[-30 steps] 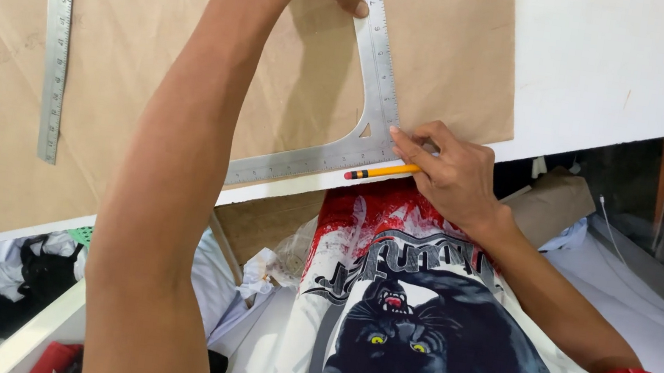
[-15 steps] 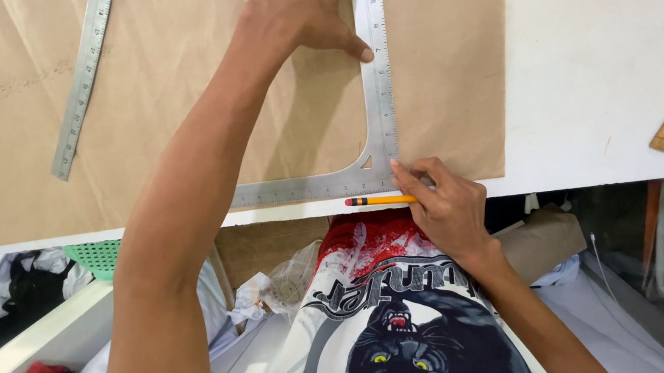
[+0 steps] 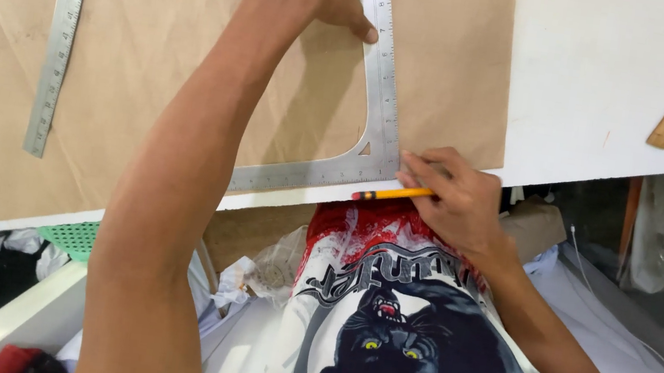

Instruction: Using an L-square and other rulers to measure and mark lines on brown pattern paper with a pencil.

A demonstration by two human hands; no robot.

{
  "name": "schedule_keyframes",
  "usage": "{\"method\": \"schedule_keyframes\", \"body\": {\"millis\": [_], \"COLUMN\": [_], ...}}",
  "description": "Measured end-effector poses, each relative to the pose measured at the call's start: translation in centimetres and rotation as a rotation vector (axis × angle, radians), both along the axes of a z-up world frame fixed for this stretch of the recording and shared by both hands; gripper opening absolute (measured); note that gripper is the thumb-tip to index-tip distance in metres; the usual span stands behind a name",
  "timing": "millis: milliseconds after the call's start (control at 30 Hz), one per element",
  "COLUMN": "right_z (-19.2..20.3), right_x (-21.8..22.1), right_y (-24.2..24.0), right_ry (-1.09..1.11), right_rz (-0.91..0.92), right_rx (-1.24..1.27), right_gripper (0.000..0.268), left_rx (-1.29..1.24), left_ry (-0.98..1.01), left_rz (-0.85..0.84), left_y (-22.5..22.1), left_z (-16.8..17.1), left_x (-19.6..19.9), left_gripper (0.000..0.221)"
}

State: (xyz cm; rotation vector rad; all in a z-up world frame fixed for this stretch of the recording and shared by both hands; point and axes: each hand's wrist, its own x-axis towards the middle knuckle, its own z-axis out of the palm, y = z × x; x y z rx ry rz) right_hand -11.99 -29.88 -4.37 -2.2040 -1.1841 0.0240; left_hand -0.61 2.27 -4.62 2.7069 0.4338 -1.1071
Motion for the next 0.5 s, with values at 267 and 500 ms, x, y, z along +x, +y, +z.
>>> {"method": "schedule_keyframes", "body": {"millis": [267, 500], "right_z": [4.7, 5.8], "right_x": [6.1, 9.2], "right_y": [-3.6, -2.2], "right_ry": [-0.009, -0.01], "right_rz": [-0.265, -0.363], "right_rx": [0.306, 0.496], "right_gripper": [0.021, 0.037], "left_rx": [-0.027, 0.053], "left_ry": [0.099, -0.042], "left_rz": [-0.004, -0.133], "left_y": [-0.7, -0.7], "left_z": [0.9, 1.4], "left_x": [0.3, 0.5], "left_gripper": [0.075, 0.101]}}
